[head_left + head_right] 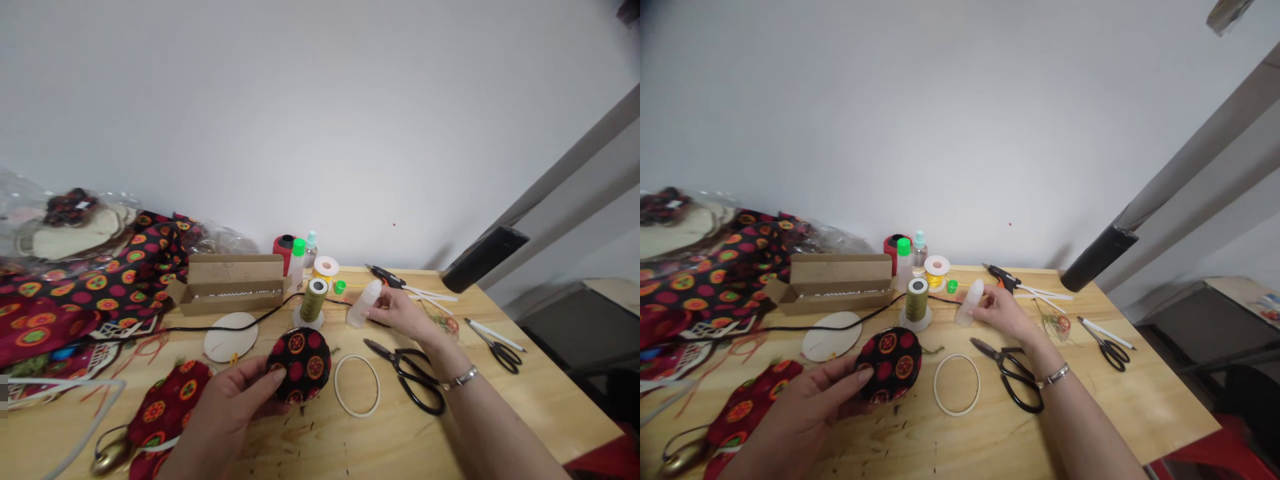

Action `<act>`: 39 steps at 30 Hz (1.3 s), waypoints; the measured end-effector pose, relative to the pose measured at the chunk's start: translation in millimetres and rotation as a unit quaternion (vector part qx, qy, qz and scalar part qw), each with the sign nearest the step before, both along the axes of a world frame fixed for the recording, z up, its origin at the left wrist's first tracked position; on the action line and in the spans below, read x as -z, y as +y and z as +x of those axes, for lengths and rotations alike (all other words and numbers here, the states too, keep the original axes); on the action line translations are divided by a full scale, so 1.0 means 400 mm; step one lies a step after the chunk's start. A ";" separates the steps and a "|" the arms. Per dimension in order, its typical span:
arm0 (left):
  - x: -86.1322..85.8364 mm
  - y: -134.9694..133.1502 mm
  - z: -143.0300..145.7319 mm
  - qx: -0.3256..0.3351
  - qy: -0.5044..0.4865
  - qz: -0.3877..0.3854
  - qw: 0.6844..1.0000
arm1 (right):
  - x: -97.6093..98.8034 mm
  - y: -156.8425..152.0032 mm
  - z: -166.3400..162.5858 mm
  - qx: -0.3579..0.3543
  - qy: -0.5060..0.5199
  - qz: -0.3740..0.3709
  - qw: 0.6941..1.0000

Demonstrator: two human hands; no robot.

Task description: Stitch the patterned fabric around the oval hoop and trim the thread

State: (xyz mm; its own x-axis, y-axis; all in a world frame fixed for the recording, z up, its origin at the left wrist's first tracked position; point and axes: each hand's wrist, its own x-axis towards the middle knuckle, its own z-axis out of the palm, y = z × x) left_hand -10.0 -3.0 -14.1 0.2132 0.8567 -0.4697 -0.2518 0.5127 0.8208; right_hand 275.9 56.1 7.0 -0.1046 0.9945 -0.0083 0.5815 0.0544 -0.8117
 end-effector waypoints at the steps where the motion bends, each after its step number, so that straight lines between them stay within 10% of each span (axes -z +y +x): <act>1: 0.001 0.000 0.000 0.000 0.000 0.001 1.000 | 0.004 0.006 -0.006 0.008 0.000 0.008 1.000; 11: 0.009 0.006 -0.010 0.022 -0.008 -0.004 1.000 | -0.035 0.149 -0.004 0.189 -0.042 0.104 0.976; 19: 0.002 0.004 -0.003 -0.001 0.006 -0.010 1.000 | 0.035 0.235 -0.066 0.179 -0.105 0.070 0.976; 39: 0.022 0.008 -0.016 0.036 -0.014 0.019 0.999 | -0.002 0.047 0.119 0.324 -0.363 -0.080 0.870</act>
